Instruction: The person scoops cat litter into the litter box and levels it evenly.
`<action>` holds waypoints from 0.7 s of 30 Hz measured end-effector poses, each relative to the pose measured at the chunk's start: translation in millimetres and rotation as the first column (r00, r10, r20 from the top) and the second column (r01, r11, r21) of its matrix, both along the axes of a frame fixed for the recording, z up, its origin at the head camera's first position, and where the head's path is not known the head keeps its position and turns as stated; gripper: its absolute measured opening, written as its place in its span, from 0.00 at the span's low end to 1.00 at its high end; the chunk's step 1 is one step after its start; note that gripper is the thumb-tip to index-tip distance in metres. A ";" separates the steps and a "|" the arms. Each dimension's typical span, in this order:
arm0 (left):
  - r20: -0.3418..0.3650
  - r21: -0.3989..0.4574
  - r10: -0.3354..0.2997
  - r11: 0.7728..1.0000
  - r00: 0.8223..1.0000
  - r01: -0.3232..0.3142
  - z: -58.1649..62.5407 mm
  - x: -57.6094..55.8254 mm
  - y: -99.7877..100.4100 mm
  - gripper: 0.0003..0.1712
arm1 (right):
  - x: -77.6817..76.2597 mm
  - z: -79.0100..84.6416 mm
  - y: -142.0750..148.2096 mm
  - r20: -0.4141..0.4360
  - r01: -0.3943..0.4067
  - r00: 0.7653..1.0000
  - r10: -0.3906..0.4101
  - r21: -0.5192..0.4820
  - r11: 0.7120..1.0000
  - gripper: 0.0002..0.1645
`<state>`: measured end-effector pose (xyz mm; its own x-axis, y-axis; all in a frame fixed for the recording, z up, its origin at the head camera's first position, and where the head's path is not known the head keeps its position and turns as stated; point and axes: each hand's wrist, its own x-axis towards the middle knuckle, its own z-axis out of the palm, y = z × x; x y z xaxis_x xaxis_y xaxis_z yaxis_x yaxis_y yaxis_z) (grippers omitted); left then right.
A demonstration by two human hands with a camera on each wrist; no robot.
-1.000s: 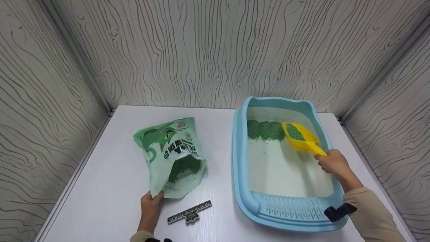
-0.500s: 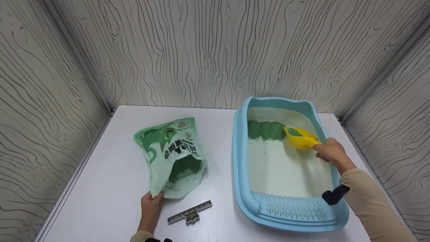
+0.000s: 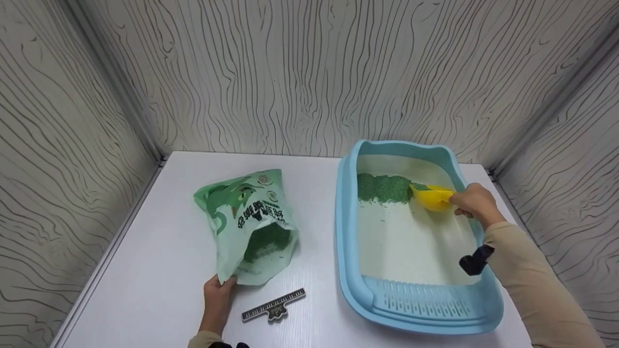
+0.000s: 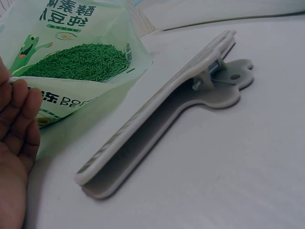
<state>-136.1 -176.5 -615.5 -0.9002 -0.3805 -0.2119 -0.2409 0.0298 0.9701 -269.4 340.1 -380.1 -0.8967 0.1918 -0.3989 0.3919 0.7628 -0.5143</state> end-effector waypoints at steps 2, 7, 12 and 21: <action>0.007 -0.009 -0.003 1.000 1.000 0.003 -0.4 -0.1 -0.2 0.20 | -1.3 2.2 -0.3 -0.004 -0.006 1.000 0.006 0.008 1.000 0.37; -0.019 -0.008 0.002 1.000 1.000 -0.002 -3.3 0.5 0.0 0.19 | -1.5 7.1 0.5 -0.007 -0.022 1.000 0.022 0.001 1.000 0.37; -0.099 0.007 0.021 1.000 0.995 -0.020 -4.6 1.0 -0.2 0.16 | -0.8 11.3 2.0 0.005 -0.048 0.999 0.048 0.012 0.999 0.35; 0.025 -0.002 -0.003 1.000 1.000 0.003 0.3 -0.4 0.4 0.19 | -0.4 21.3 3.8 -0.008 -0.088 0.996 0.088 0.038 0.995 0.37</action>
<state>-136.5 -176.1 -615.3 -0.8957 -0.3783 -0.2337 -0.2650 0.0321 0.9637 -269.8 343.9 -358.8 -0.9144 0.1266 -0.3845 0.3176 0.8132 -0.4877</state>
